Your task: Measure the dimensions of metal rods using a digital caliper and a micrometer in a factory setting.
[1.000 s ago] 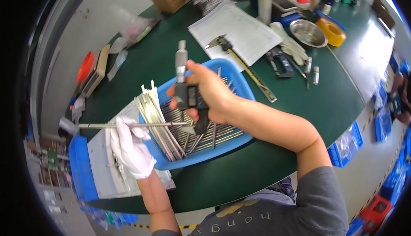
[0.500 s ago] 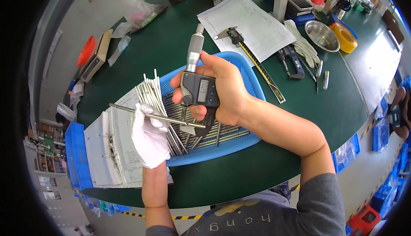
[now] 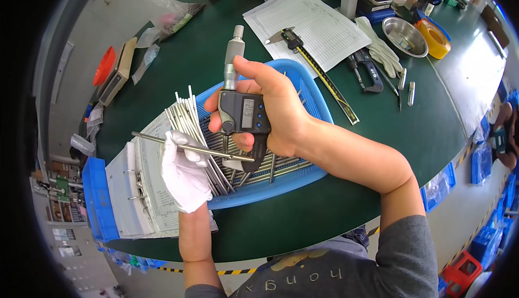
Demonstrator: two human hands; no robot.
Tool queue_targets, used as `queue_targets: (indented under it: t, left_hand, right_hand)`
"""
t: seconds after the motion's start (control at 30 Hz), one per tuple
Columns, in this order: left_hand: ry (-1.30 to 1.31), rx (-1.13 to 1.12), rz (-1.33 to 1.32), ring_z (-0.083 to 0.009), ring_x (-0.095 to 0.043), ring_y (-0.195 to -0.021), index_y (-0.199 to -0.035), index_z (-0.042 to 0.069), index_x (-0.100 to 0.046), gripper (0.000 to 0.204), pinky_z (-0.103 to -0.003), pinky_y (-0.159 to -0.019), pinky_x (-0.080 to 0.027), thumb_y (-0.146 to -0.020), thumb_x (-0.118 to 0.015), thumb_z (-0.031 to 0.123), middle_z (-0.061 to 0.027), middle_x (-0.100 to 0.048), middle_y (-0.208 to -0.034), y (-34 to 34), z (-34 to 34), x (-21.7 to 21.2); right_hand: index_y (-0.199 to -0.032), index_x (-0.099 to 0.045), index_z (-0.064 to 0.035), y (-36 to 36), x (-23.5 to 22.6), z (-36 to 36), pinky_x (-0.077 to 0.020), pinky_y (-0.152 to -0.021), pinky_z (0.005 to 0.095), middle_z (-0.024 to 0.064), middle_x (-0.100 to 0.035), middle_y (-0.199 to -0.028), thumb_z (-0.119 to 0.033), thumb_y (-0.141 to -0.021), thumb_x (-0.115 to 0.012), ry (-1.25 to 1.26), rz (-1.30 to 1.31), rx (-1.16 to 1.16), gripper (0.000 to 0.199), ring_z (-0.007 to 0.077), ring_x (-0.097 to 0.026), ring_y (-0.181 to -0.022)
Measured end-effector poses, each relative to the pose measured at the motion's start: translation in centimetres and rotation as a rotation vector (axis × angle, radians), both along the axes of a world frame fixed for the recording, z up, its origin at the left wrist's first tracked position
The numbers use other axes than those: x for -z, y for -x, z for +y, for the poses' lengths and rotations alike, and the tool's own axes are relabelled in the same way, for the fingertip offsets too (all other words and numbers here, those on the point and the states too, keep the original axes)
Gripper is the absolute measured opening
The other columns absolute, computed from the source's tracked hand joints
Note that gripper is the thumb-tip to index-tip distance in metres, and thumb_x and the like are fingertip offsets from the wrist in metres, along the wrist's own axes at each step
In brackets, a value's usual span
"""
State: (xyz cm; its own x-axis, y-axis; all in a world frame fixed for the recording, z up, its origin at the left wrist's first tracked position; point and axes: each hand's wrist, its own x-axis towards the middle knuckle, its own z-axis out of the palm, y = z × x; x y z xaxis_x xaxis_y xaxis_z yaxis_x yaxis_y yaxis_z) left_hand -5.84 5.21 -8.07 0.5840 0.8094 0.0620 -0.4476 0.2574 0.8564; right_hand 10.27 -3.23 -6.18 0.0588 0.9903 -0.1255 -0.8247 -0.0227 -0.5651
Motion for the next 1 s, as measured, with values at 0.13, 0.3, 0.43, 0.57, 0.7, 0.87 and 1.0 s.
queue_targets:
  t: [0.13, 0.3, 0.43, 0.57, 0.7, 0.87, 1.0]
  left_hand:
    - [0.002, 0.018, -0.017, -0.0137, -0.046, -0.051, -0.080, 0.003, -0.049, 0.025, -0.025, -0.047, -0.041, -0.090, -0.036, 0.022, -0.0063, -0.047, -0.058, 0.03, -0.06, -0.04]
    - [0.016, 0.115, 0.022, -0.0137, -0.047, -0.051, -0.079, 0.001, -0.049, 0.025, -0.025, -0.047, -0.041, -0.090, -0.036, 0.020, -0.0073, -0.047, -0.058, 0.04, -0.07, 0.08]
    - [0.089, 0.085, 0.072, -0.0139, -0.046, -0.049, -0.077, 0.001, -0.048, 0.024, -0.024, -0.047, -0.041, -0.089, -0.036, 0.018, -0.0084, -0.048, -0.057, -0.24, -0.56, -0.14]
    - [0.045, 0.082, 0.061, -0.0138, -0.046, -0.048, -0.077, 0.001, -0.047, 0.024, -0.024, -0.047, -0.041, -0.089, -0.036, 0.018, -0.0084, -0.048, -0.056, -0.23, -0.56, 0.04]
    - [0.047, 0.085, 0.036, -0.0142, -0.046, -0.049, -0.076, 0.001, -0.047, 0.024, -0.024, -0.047, -0.041, -0.089, -0.035, 0.018, -0.0082, -0.047, -0.056, -0.12, -0.35, 0.11]
    - [0.054, 0.049, 0.028, -0.0143, -0.046, -0.049, -0.076, 0.001, -0.047, 0.024, -0.024, -0.047, -0.041, -0.089, -0.035, 0.018, -0.0081, -0.047, -0.056, 0.02, 0.05, 0.04]
    - [0.052, 0.039, 0.026, -0.0144, -0.046, -0.049, -0.077, 0.001, -0.047, 0.024, -0.024, -0.046, -0.041, -0.089, -0.035, 0.018, -0.0086, -0.048, -0.057, -0.11, 0.03, 0.09]
  right_hand:
    - [-0.083, -0.054, 0.0016, 0.16, -0.25, -0.03, -0.0348, -0.038, 0.0207, 0.0124, -0.058, -0.068, -0.056, -0.079, -0.039, 0.018, -0.059, 0.031, 0.060, 0.0119, -0.042, -0.039]
    - [-0.084, -0.055, 0.0015, 0.37, -0.26, 0.07, -0.0356, -0.034, 0.0213, 0.0146, -0.058, -0.068, -0.056, -0.083, -0.031, 0.012, -0.150, 0.072, 0.063, 0.0135, -0.044, -0.040]
    - [-0.084, -0.055, 0.0016, 0.36, 0.13, 0.18, -0.0365, -0.036, 0.0206, 0.0142, -0.058, -0.069, -0.059, -0.082, -0.029, -0.025, -0.171, 0.056, 0.066, 0.0132, -0.045, -0.041]
    - [-0.087, -0.054, 0.0013, 0.54, 0.08, 0.05, -0.0364, -0.036, 0.0206, 0.0141, -0.057, -0.069, -0.060, -0.082, -0.026, -0.064, -0.232, 0.051, 0.068, 0.0129, -0.045, -0.042]
    - [-0.090, -0.053, 0.0025, 0.67, -0.18, 0.19, -0.0364, -0.036, 0.0207, 0.0154, -0.057, -0.070, -0.058, -0.084, -0.023, -0.013, -0.143, 0.061, 0.068, 0.0135, -0.044, -0.040]
    - [-0.088, -0.053, 0.0049, 0.25, -0.22, 0.09, -0.0368, -0.036, 0.0221, 0.0169, -0.057, -0.070, -0.054, -0.084, -0.021, 0.005, -0.069, 0.021, 0.067, 0.0150, -0.044, -0.041]
    - [-0.085, -0.055, 0.0034, 0.32, -0.11, 0.12, -0.0358, -0.035, 0.0211, 0.0160, -0.057, -0.069, -0.058, -0.081, -0.026, 0.010, -0.105, 0.044, 0.068, 0.0141, -0.044, -0.041]
